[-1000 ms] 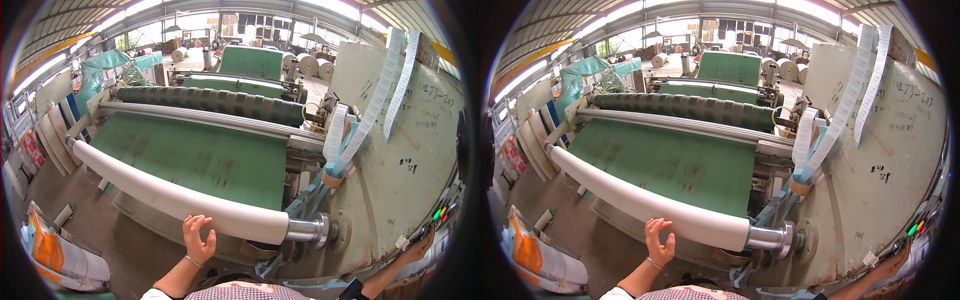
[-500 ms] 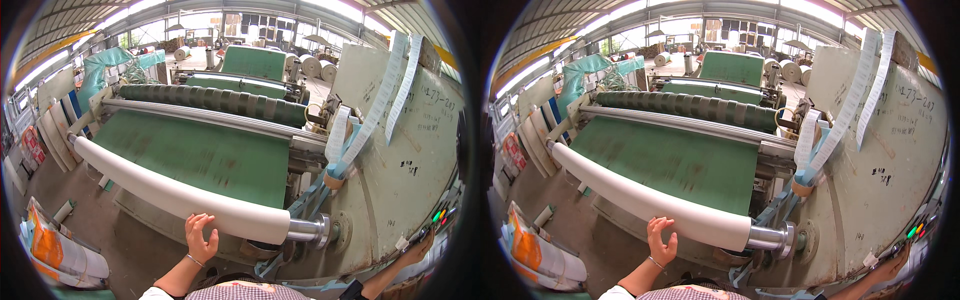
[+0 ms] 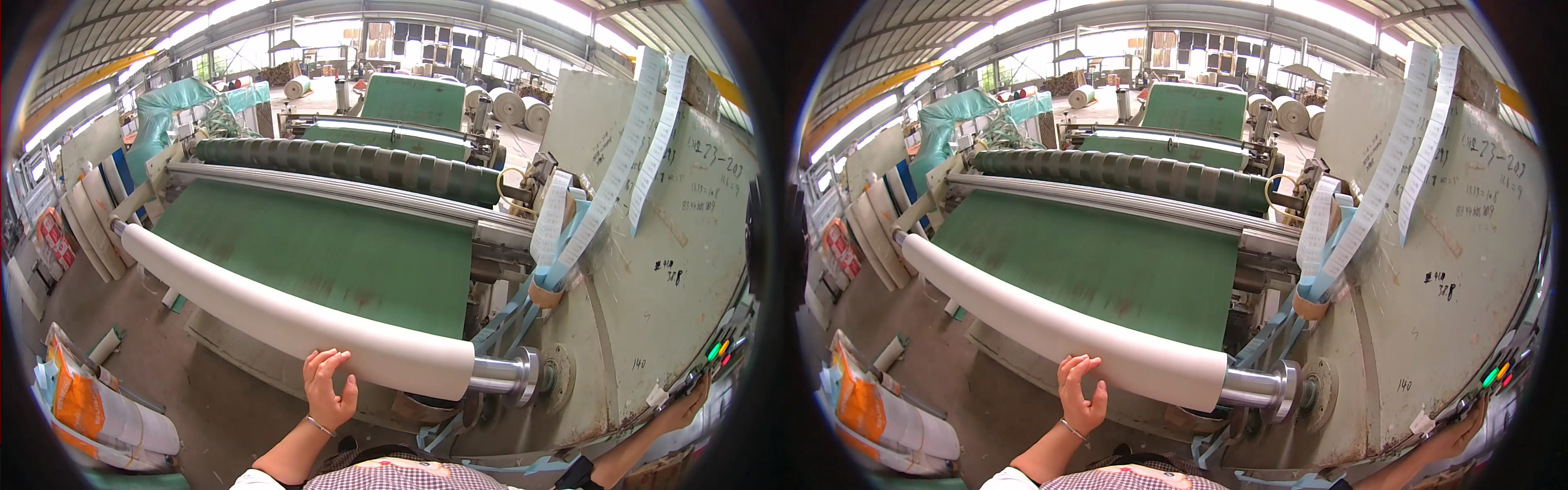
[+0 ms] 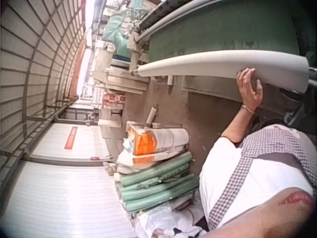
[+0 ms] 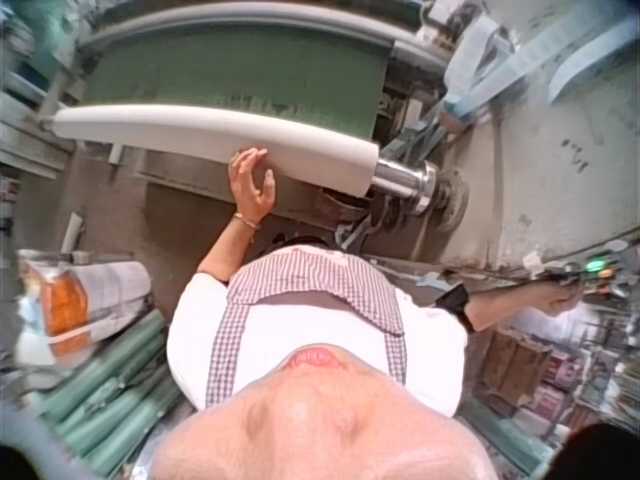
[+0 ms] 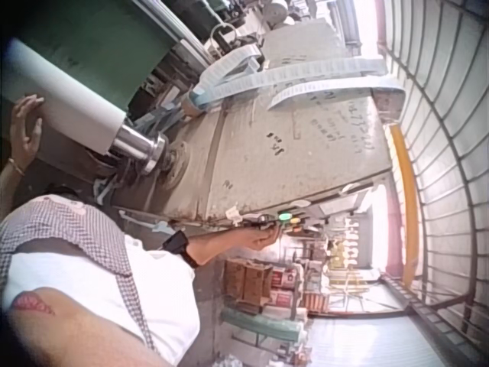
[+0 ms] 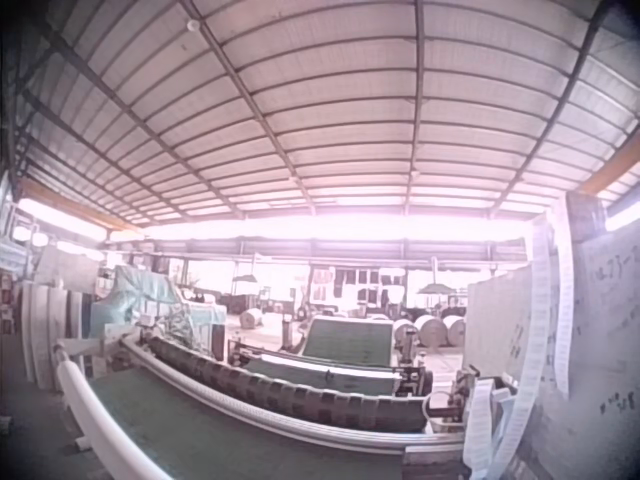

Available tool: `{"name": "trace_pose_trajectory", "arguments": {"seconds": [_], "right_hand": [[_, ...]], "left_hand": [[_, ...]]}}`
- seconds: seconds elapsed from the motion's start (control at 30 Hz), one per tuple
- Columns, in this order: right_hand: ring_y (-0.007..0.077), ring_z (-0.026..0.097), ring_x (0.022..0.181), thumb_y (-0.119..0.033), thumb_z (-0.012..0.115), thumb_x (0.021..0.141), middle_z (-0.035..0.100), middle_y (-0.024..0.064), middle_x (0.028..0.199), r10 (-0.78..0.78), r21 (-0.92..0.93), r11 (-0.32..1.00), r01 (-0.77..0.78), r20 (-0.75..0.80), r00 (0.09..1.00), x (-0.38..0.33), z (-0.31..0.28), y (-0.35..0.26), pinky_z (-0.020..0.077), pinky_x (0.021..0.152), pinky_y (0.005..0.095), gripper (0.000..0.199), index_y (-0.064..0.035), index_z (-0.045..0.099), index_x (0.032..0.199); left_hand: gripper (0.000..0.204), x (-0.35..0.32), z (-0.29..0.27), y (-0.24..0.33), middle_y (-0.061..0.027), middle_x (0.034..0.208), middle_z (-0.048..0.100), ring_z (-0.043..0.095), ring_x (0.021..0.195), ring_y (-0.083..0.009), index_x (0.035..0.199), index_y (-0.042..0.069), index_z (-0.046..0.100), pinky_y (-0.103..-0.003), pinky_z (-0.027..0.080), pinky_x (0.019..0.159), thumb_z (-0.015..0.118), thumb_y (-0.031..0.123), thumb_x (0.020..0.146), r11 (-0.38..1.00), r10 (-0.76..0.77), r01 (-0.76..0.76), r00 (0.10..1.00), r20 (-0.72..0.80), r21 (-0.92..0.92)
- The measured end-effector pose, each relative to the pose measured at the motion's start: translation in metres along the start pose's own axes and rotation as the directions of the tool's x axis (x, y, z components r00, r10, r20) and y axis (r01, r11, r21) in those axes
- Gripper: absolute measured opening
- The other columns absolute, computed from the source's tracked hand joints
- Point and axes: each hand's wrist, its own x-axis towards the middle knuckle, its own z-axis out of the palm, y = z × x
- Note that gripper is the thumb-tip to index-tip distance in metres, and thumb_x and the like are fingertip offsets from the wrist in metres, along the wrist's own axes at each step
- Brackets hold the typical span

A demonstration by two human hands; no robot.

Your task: Operating a large rolling machine to produce and package protective floor mats.

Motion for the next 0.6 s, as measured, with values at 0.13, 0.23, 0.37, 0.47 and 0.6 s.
{"name": "trace_pose_trajectory", "arguments": {"seconds": [0.13,0.23,0.37,0.47,0.6], "right_hand": [[0.0244,0.058,0.117,-0.012,0.039,0.102,0.062,0.0150,0.125,-0.008,-0.016,1.000,0.008,-0.035,0.999,-0.003,0.005,-0.013,0.0441,0.103,0.0341,0.035,0.0097,0.061,0.121],[0.0248,0.058,0.117,-0.013,0.040,0.103,0.063,0.0152,0.125,-0.001,-0.026,1.000,0.000,-0.039,0.999,-0.004,0.007,-0.015,0.0441,0.103,0.0343,0.036,0.0097,0.061,0.121],[0.0251,0.057,0.118,-0.014,0.040,0.103,0.063,0.0150,0.125,0.000,-0.028,1.000,-0.001,-0.018,1.000,-0.004,0.005,-0.016,0.0435,0.103,0.0348,0.036,0.0090,0.062,0.120],[0.0251,0.056,0.120,-0.016,0.039,0.104,0.060,0.0149,0.130,0.065,-0.015,0.998,-0.066,-0.057,0.996,-0.010,0.002,-0.030,0.0419,0.105,0.0347,0.037,0.0056,0.058,0.128],[0.0258,0.056,0.121,-0.014,0.040,0.102,0.058,0.0170,0.131,0.102,0.024,0.995,-0.101,-0.049,0.994,-0.023,-0.002,-0.022,0.0405,0.105,0.0354,0.038,0.0055,0.054,0.132]], "left_hand": [[0.047,0.001,0.000,0.001,-0.0124,0.112,0.068,0.054,0.114,-0.0309,0.123,0.002,0.049,-0.050,0.032,0.108,0.060,0.005,0.077,1.000,-0.001,0.001,1.000,0.001,0.003],[0.047,0.001,-0.001,0.000,-0.0121,0.112,0.068,0.054,0.114,-0.0312,0.123,0.002,0.049,-0.050,0.033,0.108,0.060,0.005,0.077,1.000,-0.001,0.001,1.000,-0.006,0.005],[0.047,0.000,0.000,-0.002,-0.0120,0.112,0.067,0.054,0.114,-0.0316,0.123,0.002,0.049,-0.051,0.033,0.108,0.060,0.005,0.077,1.000,0.003,-0.003,1.000,-0.014,0.003],[0.048,0.003,0.004,0.000,-0.0122,0.113,0.066,0.054,0.114,-0.0324,0.123,0.002,0.049,-0.051,0.033,0.108,0.061,0.006,0.077,1.000,0.022,-0.022,1.000,0.000,-0.018],[0.052,0.001,0.002,-0.005,-0.0135,0.114,0.065,0.052,0.116,-0.0334,0.127,0.001,0.047,-0.052,0.031,0.109,0.060,0.005,0.077,1.000,0.022,-0.022,1.000,0.019,-0.005]]}}
